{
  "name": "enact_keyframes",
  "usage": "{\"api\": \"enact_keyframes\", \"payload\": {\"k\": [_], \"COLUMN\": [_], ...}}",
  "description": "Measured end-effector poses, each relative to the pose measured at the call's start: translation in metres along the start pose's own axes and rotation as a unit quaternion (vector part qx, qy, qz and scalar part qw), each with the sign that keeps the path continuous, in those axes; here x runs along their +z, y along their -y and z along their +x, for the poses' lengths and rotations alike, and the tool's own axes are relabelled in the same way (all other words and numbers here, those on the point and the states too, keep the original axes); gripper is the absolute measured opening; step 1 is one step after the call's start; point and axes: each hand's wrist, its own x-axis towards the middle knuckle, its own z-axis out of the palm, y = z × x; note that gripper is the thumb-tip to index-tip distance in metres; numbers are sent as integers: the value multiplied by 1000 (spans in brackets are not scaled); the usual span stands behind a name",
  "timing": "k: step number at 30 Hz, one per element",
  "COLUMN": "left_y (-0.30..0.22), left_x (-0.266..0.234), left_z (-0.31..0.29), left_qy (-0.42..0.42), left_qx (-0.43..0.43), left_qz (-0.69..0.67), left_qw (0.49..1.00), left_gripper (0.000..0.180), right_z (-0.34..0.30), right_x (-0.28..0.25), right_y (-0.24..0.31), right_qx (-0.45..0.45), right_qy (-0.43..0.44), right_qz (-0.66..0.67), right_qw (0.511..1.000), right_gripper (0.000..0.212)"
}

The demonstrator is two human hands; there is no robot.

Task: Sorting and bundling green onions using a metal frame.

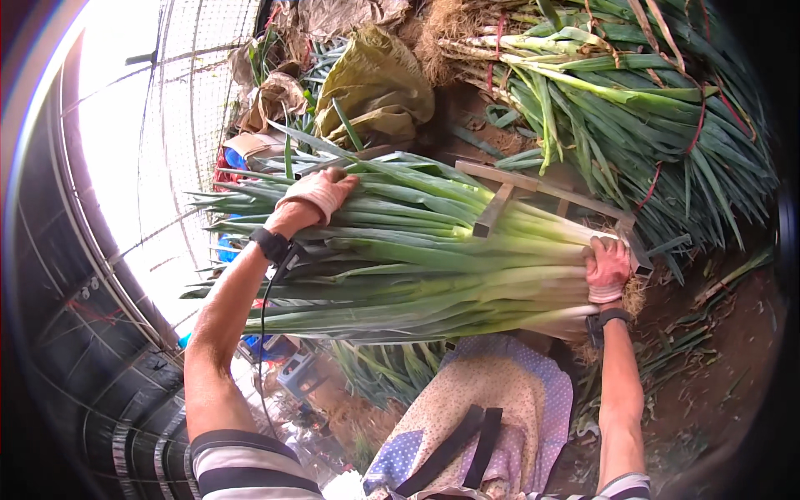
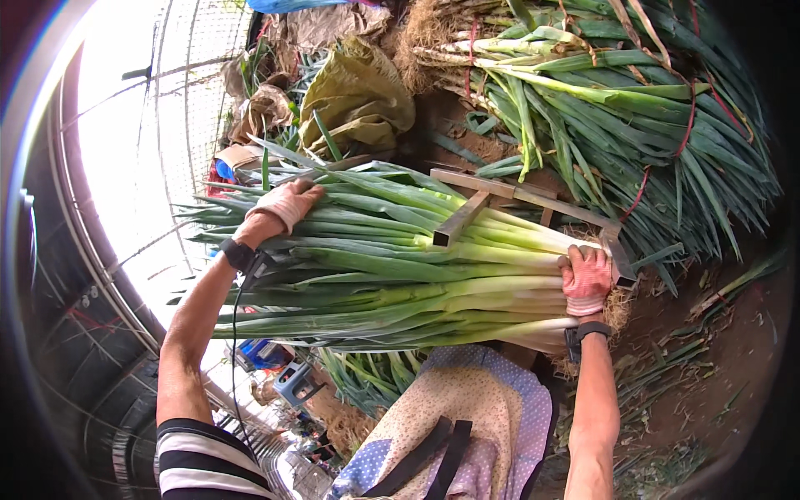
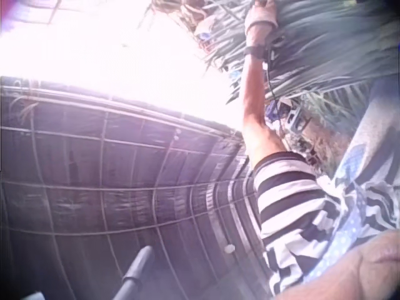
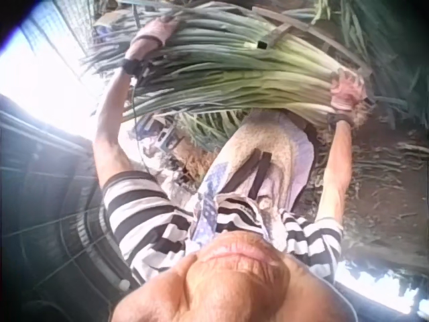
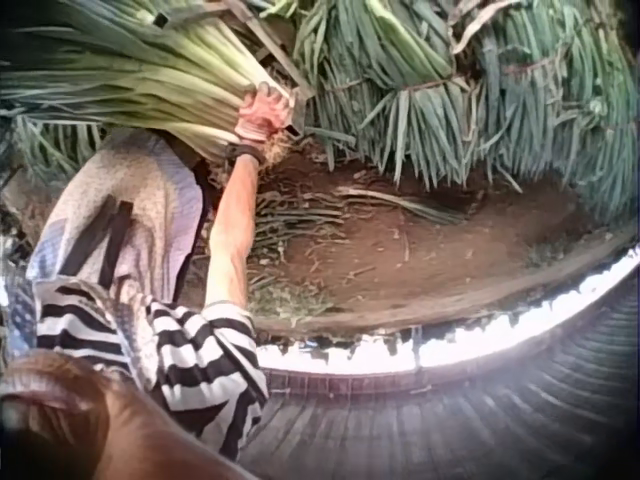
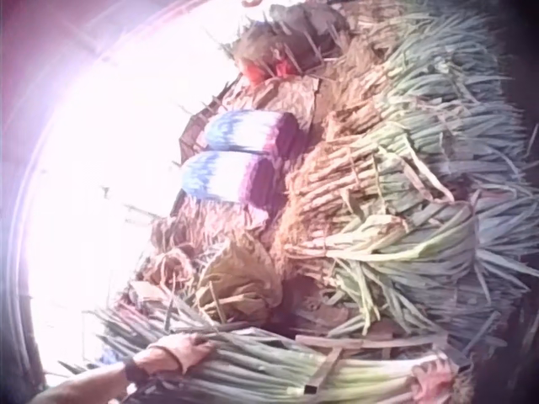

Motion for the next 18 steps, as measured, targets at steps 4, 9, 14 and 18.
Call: {"api": "enact_keyframes", "payload": {"k": [4,9,14,18], "left_y": [7,-11,-2,18], "left_x": [3,-5,-11,1], "left_z": [18,36,39,31], "left_qy": [-99,-69,26,-32], "left_qx": [-36,-15,-12,14], "left_qz": [0,225,135,88], "left_qw": [994,972,990,996], "left_gripper": [65,65,62,64], "right_z": [0,-4,1,-1], "right_x": [5,9,5,10], "right_y": [-1,-6,-2,-4], "right_qx": [-4,-7,-13,-9], "right_qy": [11,3,6,-6], "right_qz": [18,10,0,11], "right_qw": [1000,1000,1000,1000], "right_gripper": [29,33,33,33]}}
